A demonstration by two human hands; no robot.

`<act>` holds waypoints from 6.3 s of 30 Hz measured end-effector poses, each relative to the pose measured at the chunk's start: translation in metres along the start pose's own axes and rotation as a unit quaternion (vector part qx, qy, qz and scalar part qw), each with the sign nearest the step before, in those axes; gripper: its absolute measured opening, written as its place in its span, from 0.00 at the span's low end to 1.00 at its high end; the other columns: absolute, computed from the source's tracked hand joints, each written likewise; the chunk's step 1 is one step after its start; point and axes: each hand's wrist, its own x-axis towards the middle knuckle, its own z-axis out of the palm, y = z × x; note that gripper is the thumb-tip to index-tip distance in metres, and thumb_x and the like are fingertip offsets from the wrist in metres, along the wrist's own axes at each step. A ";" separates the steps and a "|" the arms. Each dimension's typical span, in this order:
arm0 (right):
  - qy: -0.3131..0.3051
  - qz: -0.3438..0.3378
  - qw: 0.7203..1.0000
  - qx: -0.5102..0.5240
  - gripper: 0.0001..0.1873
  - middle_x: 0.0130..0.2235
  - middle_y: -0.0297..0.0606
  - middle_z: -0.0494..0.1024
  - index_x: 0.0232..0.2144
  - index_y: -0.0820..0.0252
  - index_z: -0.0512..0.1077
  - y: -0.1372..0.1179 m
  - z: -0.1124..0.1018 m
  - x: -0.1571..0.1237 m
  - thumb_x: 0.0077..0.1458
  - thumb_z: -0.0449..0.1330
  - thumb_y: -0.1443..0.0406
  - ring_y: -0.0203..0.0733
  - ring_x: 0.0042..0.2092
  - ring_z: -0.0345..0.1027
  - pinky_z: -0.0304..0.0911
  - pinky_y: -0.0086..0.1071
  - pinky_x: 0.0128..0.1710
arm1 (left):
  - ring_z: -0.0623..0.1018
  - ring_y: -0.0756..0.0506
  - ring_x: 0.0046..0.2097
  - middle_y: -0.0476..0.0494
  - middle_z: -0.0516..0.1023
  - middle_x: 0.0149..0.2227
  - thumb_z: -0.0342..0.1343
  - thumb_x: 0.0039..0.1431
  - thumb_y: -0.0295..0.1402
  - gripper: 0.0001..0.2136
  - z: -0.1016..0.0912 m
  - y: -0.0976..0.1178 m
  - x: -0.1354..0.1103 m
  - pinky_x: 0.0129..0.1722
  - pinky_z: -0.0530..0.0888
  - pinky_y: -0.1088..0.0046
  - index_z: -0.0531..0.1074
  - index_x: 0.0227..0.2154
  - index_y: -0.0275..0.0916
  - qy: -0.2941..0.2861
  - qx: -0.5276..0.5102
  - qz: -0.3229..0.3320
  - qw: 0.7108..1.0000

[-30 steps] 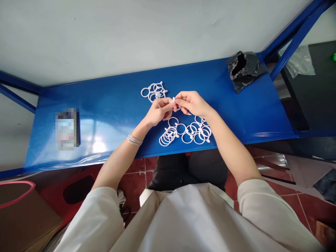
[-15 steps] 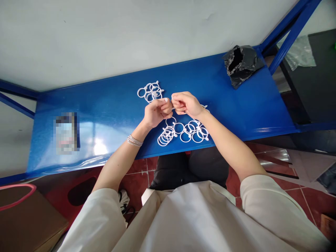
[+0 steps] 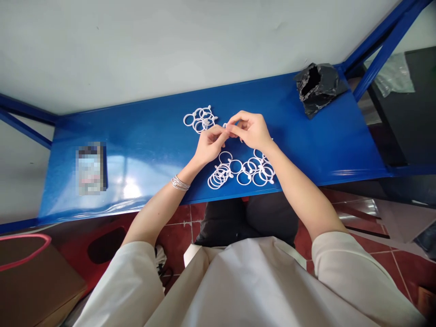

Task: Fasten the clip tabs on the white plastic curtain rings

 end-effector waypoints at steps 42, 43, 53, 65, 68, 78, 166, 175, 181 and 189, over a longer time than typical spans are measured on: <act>-0.123 0.031 0.984 -0.123 0.12 0.39 0.44 0.87 0.38 0.58 0.85 -0.004 -0.012 -0.003 0.59 0.75 0.56 0.48 0.40 0.78 0.72 0.43 0.43 | 0.80 0.33 0.55 0.33 0.81 0.51 0.70 0.69 0.47 0.19 -0.042 -0.023 0.011 0.58 0.78 0.49 0.80 0.55 0.42 0.204 0.376 0.126 0.895; -0.155 0.037 0.978 -0.135 0.12 0.40 0.44 0.87 0.39 0.58 0.86 -0.006 -0.011 -0.004 0.58 0.76 0.56 0.49 0.40 0.78 0.72 0.44 0.44 | 0.80 0.32 0.56 0.32 0.80 0.52 0.70 0.68 0.47 0.20 -0.044 -0.028 0.013 0.60 0.78 0.46 0.80 0.55 0.42 0.209 0.382 0.117 0.893; -0.144 0.010 0.973 -0.181 0.05 0.40 0.42 0.82 0.33 0.57 0.85 -0.005 0.003 -0.006 0.61 0.72 0.63 0.45 0.38 0.73 0.69 0.44 0.44 | 0.78 0.29 0.57 0.32 0.78 0.51 0.72 0.67 0.43 0.21 -0.049 -0.046 0.016 0.64 0.74 0.38 0.77 0.58 0.43 0.211 0.377 0.097 0.896; 0.015 -0.047 0.993 -0.105 0.13 0.38 0.41 0.83 0.35 0.57 0.78 0.004 -0.002 -0.001 0.63 0.71 0.55 0.42 0.34 0.72 0.71 0.40 0.39 | 0.77 0.26 0.61 0.31 0.78 0.56 0.73 0.64 0.39 0.22 -0.041 -0.023 0.012 0.67 0.73 0.36 0.78 0.59 0.44 0.180 0.420 0.014 0.889; 0.059 -0.046 0.992 -0.097 0.13 0.37 0.39 0.82 0.36 0.57 0.77 0.008 -0.002 0.001 0.64 0.70 0.54 0.42 0.34 0.72 0.71 0.39 0.39 | 0.78 0.28 0.60 0.31 0.79 0.55 0.72 0.66 0.42 0.20 -0.042 -0.017 0.011 0.66 0.74 0.38 0.79 0.56 0.43 0.187 0.400 0.034 0.897; 0.080 -0.035 0.992 -0.091 0.13 0.33 0.34 0.79 0.46 0.56 0.80 0.017 0.003 0.001 0.70 0.68 0.54 0.38 0.28 0.68 0.66 0.36 0.34 | 0.77 0.51 0.30 0.44 0.84 0.36 0.66 0.70 0.59 0.24 -0.006 0.006 0.001 0.30 0.74 0.73 0.82 0.41 0.40 0.047 -0.027 0.037 0.998; 0.071 -0.092 0.990 -0.076 0.16 0.46 0.44 0.90 0.39 0.53 0.89 0.006 0.009 -0.003 0.70 0.68 0.51 0.49 0.45 0.83 0.80 0.44 0.46 | 0.82 0.46 0.35 0.42 0.83 0.39 0.71 0.64 0.55 0.22 -0.012 0.000 -0.001 0.40 0.85 0.67 0.85 0.46 0.40 0.042 0.063 0.050 0.996; 0.118 -0.056 0.988 -0.083 0.14 0.46 0.41 0.89 0.41 0.55 0.88 0.021 -0.003 0.005 0.67 0.72 0.51 0.41 0.40 0.79 0.78 0.37 0.44 | 0.82 0.34 0.56 0.34 0.80 0.54 0.70 0.63 0.42 0.19 -0.029 -0.008 0.007 0.59 0.83 0.50 0.83 0.55 0.44 0.135 0.291 0.108 0.941; 0.140 -0.057 0.983 -0.102 0.13 0.39 0.41 0.88 0.36 0.60 0.87 0.026 -0.008 0.008 0.68 0.71 0.57 0.39 0.37 0.76 0.73 0.34 0.42 | 0.81 0.31 0.61 0.31 0.77 0.58 0.64 0.62 0.32 0.21 -0.037 -0.017 0.010 0.67 0.79 0.46 0.83 0.59 0.43 0.133 0.313 0.103 0.935; 0.053 0.061 0.989 -0.121 0.08 0.41 0.39 0.90 0.38 0.61 0.88 0.030 -0.013 0.010 0.66 0.74 0.61 0.38 0.39 0.80 0.70 0.30 0.43 | 0.83 0.32 0.59 0.32 0.80 0.58 0.63 0.62 0.36 0.20 -0.036 -0.004 0.011 0.65 0.81 0.48 0.83 0.57 0.42 0.135 0.298 0.098 0.940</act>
